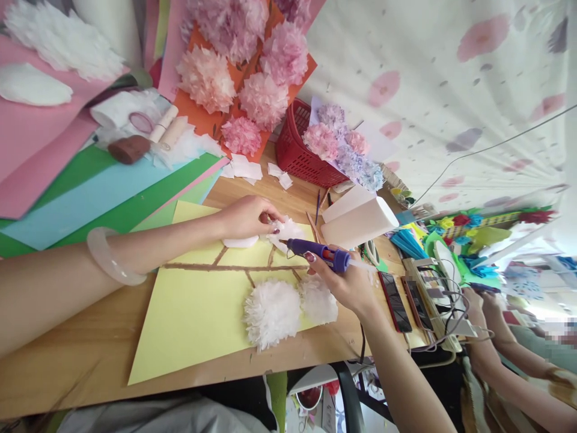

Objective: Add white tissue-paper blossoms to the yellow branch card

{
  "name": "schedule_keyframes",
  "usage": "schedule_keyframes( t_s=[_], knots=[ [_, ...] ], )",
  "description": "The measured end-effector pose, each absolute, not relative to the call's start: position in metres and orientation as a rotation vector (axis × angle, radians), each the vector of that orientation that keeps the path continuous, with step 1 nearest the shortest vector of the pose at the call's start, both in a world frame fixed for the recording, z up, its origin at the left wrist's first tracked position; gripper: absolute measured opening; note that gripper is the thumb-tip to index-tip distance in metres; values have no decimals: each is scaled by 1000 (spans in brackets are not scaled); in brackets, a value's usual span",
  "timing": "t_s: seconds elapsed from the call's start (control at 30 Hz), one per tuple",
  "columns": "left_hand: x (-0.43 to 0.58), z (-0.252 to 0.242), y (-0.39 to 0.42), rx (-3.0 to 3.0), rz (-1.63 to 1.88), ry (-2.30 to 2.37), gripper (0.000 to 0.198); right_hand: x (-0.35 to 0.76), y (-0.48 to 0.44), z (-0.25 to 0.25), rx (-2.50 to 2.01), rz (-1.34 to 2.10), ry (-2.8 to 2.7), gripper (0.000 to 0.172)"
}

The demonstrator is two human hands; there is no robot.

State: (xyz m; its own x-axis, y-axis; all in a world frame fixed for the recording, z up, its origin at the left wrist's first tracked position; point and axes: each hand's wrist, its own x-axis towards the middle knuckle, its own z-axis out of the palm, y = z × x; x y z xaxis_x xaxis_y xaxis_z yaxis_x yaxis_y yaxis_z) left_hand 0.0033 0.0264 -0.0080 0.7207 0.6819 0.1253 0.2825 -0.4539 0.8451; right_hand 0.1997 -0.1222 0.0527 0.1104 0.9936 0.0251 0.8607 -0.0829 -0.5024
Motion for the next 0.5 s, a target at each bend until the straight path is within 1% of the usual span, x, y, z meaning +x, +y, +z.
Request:
schedule_keyframes(
  t_s=[0.17, 0.3, 0.5],
  knots=[
    [3, -6, 25, 2053, 547, 774, 34, 202, -120, 49, -2005, 411, -1806, 42],
    [3, -7, 26, 2044, 537, 776, 35, 212, -126, 52, -2041, 362, -1768, 43],
    [3, -10, 27, 2054, 555, 758, 36, 209, -128, 52, -2031, 383, -1788, 44]
  ],
)
